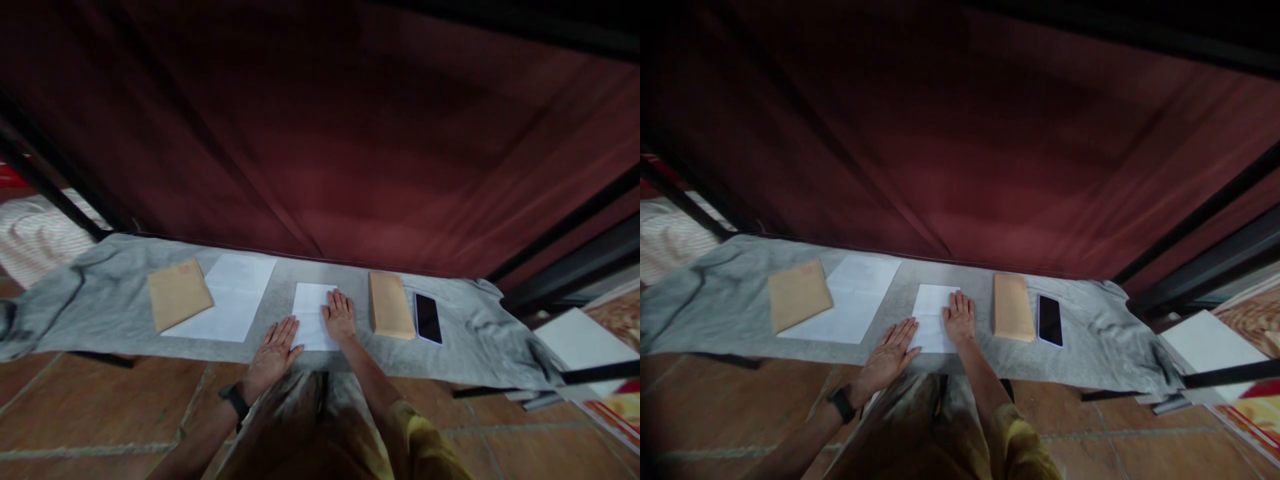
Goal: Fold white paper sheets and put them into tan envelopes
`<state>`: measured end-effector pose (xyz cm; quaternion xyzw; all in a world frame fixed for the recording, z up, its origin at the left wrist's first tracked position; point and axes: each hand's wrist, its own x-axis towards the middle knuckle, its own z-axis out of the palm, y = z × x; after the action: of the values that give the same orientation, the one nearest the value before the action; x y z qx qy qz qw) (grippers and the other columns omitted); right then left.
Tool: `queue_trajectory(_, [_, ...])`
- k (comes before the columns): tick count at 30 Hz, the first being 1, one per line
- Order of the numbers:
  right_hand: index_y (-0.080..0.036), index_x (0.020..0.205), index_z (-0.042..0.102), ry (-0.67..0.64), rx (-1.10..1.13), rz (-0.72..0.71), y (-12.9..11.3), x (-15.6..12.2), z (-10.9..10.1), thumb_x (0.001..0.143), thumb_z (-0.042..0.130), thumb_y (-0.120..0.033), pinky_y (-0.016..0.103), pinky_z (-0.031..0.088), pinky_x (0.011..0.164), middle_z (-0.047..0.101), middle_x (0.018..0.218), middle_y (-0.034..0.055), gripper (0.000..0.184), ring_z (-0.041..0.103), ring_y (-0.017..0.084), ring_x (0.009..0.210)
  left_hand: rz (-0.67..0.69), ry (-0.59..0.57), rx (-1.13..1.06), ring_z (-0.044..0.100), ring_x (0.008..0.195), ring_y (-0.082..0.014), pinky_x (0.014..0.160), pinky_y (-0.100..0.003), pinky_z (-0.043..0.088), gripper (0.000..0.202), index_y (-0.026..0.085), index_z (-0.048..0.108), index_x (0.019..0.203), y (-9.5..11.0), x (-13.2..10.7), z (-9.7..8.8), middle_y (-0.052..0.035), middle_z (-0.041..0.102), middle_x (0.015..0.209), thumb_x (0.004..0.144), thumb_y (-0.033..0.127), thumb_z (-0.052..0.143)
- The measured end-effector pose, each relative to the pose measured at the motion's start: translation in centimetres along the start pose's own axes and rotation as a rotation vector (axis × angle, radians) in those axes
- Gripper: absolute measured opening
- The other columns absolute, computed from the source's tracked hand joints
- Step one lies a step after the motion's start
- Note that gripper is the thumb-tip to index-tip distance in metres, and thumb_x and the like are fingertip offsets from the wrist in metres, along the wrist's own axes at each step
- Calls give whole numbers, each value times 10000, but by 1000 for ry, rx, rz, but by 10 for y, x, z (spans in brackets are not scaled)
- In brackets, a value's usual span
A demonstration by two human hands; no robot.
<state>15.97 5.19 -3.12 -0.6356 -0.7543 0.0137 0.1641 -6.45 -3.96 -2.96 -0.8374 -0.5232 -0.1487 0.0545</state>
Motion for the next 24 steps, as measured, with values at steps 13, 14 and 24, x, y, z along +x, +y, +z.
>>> queue_trajectory(13, [-166, 1537, 442, 34, 67, 1, 27, -49, -28, 1049, 433, -355, 462, 272, 1218, 313, 1650, 121, 523, 325, 262, 1512, -20, -115, -49, 376, 1495, -287, 1214, -526, 293, 514, 339, 468, 1514, 4, 4, -11, -90, 369, 1637, 1026, 484, 397])
queue_trajectory(14, [-179, 1539, 439, 33, 92, -40, 23, -55, -29, 1051, 431, -347, 448, 278, 1219, 314, 1652, 106, 516, 319, 245, 1516, -27, -117, -58, 372, 1497, -290, 1215, -530, 291, 509, 341, 477, 1508, 5, 4, -11, -87, 371, 1636, 1025, 480, 399])
queue_trajectory(24, [-213, 1520, 466, -119, 150, -331, 16, -91, -39, 1035, 505, -423, 474, 244, 1246, 386, 1618, 87, 529, 380, 243, 1488, -26, -200, -59, 389, 1484, -312, 1206, -538, 292, 540, 275, 496, 1499, 8, 9, -21, -140, 405, 1614, 992, 458, 471])
